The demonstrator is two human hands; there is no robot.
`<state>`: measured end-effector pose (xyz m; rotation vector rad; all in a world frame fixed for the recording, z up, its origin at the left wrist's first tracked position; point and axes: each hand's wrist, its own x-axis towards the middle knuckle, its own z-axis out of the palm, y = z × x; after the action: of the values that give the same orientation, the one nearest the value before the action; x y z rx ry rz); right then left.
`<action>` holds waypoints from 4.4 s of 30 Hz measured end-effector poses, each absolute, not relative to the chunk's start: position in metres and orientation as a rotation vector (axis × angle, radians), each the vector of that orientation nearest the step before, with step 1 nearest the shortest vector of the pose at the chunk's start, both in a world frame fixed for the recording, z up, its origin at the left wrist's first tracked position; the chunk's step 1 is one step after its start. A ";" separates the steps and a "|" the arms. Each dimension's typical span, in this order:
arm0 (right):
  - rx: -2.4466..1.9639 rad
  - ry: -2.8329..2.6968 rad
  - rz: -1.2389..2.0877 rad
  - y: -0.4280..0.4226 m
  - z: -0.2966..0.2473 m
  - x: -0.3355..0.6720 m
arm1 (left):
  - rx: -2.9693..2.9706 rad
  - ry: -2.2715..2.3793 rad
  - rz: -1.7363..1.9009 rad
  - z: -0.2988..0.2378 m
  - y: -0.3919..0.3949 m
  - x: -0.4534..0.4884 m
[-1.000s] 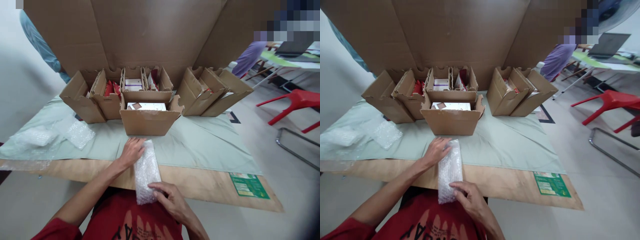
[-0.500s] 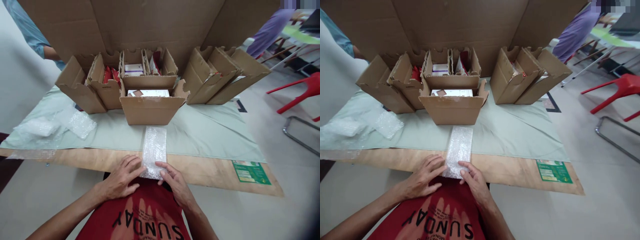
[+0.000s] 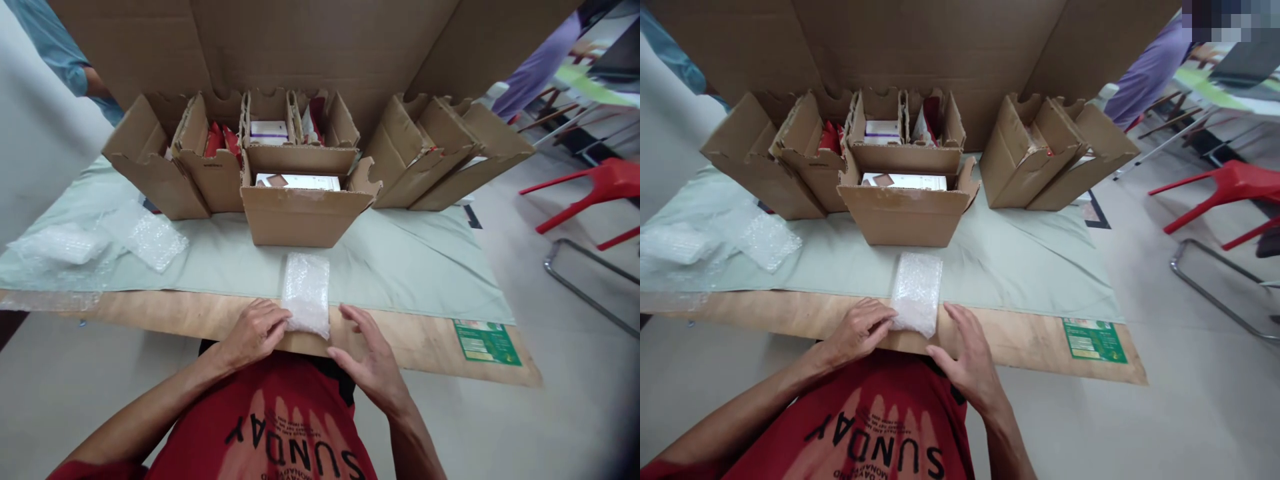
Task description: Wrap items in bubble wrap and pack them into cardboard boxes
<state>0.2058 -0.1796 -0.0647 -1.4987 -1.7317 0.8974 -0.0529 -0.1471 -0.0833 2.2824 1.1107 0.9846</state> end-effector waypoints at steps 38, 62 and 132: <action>-1.392 -2.008 0.551 -0.154 -0.075 0.185 | 2.222 1.242 0.853 -0.079 -0.133 -0.047; -1.388 -1.470 1.041 -0.151 -0.075 0.164 | 0.939 0.988 1.054 -0.077 -0.134 -0.021; -1.230 -1.471 0.716 -0.098 -0.028 0.175 | 1.526 1.013 1.204 -0.039 -0.095 0.012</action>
<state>0.1751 -0.0979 -0.0281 -1.2297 -1.4712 0.7164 0.0121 -0.0951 -0.0388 1.5258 1.0131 1.2036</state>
